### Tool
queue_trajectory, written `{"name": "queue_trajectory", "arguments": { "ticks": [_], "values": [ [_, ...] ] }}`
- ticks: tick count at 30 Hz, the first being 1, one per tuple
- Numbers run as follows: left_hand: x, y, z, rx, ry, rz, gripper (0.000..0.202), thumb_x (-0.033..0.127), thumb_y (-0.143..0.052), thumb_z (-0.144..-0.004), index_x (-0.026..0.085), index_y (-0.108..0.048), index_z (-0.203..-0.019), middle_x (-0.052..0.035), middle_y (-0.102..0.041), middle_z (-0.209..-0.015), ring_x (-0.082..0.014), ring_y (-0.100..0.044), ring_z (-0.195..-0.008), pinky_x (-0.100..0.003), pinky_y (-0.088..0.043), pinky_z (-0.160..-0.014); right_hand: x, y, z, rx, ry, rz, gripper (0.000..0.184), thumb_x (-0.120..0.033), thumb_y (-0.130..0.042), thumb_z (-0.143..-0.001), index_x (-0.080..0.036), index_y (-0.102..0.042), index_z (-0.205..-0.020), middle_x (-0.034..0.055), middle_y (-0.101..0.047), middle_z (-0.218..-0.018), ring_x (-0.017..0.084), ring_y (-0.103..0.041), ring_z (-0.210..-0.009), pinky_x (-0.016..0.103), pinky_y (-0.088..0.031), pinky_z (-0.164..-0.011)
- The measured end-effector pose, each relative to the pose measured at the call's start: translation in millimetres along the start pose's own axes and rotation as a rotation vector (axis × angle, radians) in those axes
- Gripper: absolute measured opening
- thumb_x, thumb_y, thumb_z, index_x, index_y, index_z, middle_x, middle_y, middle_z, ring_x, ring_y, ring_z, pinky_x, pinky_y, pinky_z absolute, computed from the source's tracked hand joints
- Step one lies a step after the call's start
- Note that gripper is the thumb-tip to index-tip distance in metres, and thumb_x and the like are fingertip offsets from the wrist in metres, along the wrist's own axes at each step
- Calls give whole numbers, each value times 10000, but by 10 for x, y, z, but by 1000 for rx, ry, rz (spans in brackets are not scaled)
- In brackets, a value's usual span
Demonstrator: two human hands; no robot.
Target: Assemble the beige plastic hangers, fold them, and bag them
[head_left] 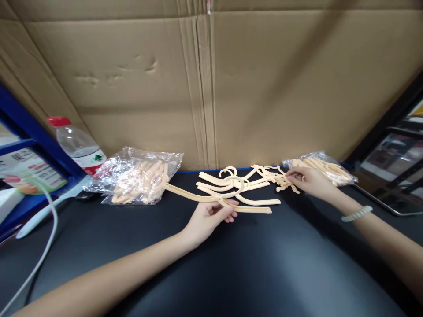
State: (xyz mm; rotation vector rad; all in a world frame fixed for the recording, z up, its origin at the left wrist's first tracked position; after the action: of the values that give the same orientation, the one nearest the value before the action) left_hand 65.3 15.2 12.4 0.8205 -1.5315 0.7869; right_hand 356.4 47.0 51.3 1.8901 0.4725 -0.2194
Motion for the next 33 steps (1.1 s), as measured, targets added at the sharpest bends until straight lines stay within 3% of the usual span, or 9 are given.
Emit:
{"name": "queue_trajectory", "arguments": {
  "ticks": [3, 7, 12, 15, 18, 24, 28, 30, 33],
  "values": [
    [7, 6, -8, 5, 0, -9, 414, 476, -725, -787, 109, -724, -979, -62, -699, -768, -155, -616, -671, -297, -530, -675, -29, 18, -4, -15, 86, 23, 221, -359, -513, -839, -204, -670, -825, 60, -665, -742, 223, -601, -655, 334, -455, -586],
    [16, 11, -11, 13, 3, -3, 399, 470, -738, -778, 112, -728, -956, -58, -702, -762, -143, -609, -660, -277, -526, -667, -376, -81, 73, -110, 328, 39, 216, -338, -538, -881, -198, -689, -945, 99, -631, -925, 251, -587, -877, 373, -484, -765],
    [16, 13, -13, 18, 12, 25, 387, 459, -747, -776, 114, -730, -950, -46, -698, -751, -120, -600, -655, -235, -510, -657, -580, -178, 152, -124, 465, 139, 187, -239, -534, -883, -194, -715, -888, 110, -589, -914, 247, -560, -831, 373, -462, -714],
    [5, 20, -19, 20, 10, 43, 383, 459, -746, -778, 115, -729, -945, -42, -693, -747, -116, -598, -653, -229, -504, -649, -622, -111, 153, -58, 505, 120, 177, -210, -528, -870, -195, -702, -837, 90, -585, -844, 234, -557, -789, 355, -447, -694],
    [-2, 27, -23, 22, 4, 54, 377, 459, -733, -792, 116, -724, -947, -43, -690, -747, -119, -599, -652, -234, -501, -643, -550, 103, 102, 98, 407, 42, 204, -254, -497, -898, -198, -681, -830, 59, -578, -735, 212, -542, -698, 332, -426, -643],
    [-14, 29, -18, 13, -1, 70, 374, 450, -722, -808, 112, -720, -967, -51, -691, -763, -122, -604, -664, -235, -497, -647, -141, 481, 120, 399, -73, -250, 252, -429, -584, -865, -199, -672, -816, -7, -540, -532, 152, -469, -475, 292, -364, -496],
    [-34, 35, -16, 13, -7, 88, 357, 436, -716, -820, 114, -720, -972, -54, -692, -771, -125, -608, -671, -237, -494, -650, -119, 428, 166, 398, -228, -723, 240, -423, -687, -776, -195, -700, -848, 46, -654, -645, 158, -544, -532, 287, -409, -487],
    [-36, 38, -17, 17, -15, 99, 345, 429, -713, -824, 119, -719, -974, -51, -690, -771, -125, -609, -668, -238, -492, -647, -258, 334, 178, 348, -243, -962, 239, -406, -701, -756, -183, -721, -839, 80, -687, -732, 158, -559, -578, 283, -420, -493],
    [-22, 52, -11, 38, -26, 108, 334, 421, -717, -822, 121, -717, -968, -52, -689, -778, -128, -611, -665, -242, -487, -642, -542, 150, 216, 233, -252, -1143, 220, -376, -741, -741, -173, -731, -826, 73, -678, -744, 121, -502, -553, 259, -394, -469]
  ]
}}
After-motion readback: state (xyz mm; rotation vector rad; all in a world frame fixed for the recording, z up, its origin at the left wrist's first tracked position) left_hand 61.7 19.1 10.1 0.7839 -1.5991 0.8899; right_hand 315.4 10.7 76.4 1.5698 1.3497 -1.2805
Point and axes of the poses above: each hand's wrist, its own z-axis away from the middle knuckle, its own y-axis out of the back of the hand, x = y × z, the point moved 10 cm from there along -z, towards the middle knuckle
